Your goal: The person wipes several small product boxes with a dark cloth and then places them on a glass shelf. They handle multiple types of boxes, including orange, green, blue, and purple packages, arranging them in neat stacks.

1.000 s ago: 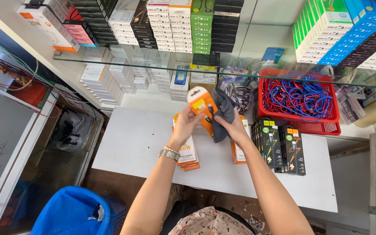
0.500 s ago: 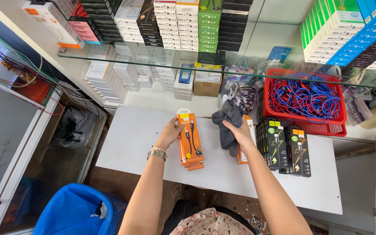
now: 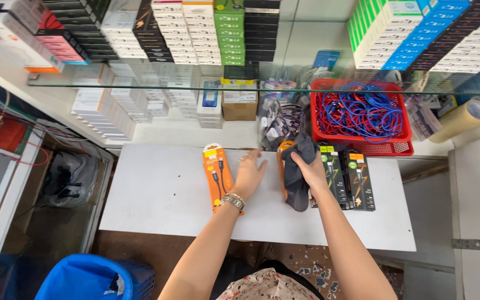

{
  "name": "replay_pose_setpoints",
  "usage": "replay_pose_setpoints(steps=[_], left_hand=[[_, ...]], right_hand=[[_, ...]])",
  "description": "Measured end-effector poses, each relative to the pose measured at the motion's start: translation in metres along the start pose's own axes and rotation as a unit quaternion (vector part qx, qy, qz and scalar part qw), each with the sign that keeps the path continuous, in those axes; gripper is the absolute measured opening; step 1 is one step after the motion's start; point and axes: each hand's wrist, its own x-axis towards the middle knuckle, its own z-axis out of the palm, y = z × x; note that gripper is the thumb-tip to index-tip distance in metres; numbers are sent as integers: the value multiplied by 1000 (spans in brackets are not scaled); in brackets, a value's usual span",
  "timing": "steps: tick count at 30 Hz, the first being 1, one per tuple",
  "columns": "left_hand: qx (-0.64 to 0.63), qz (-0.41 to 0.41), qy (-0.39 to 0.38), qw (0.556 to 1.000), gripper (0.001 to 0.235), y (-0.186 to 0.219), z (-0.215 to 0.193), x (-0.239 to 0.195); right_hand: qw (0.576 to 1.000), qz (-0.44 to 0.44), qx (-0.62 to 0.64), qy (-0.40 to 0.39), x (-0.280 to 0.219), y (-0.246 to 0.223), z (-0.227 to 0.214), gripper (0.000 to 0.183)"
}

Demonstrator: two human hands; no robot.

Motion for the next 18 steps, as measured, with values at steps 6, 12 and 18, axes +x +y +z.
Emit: replay_pose_setpoints(steps=[6, 12, 18], left_hand=[[-83, -114, -151, 979, 40, -29, 98, 0], [-289, -299, -203, 886, 35, -38, 144, -12], [-336, -383, -130, 850, 46, -27, 128, -4]], right_hand=[[956, -101, -271, 52, 15, 51, -19, 87], [942, -27, -336, -12, 17, 67, -14, 96], [965, 40, -255, -54, 7, 49, -17, 98]])
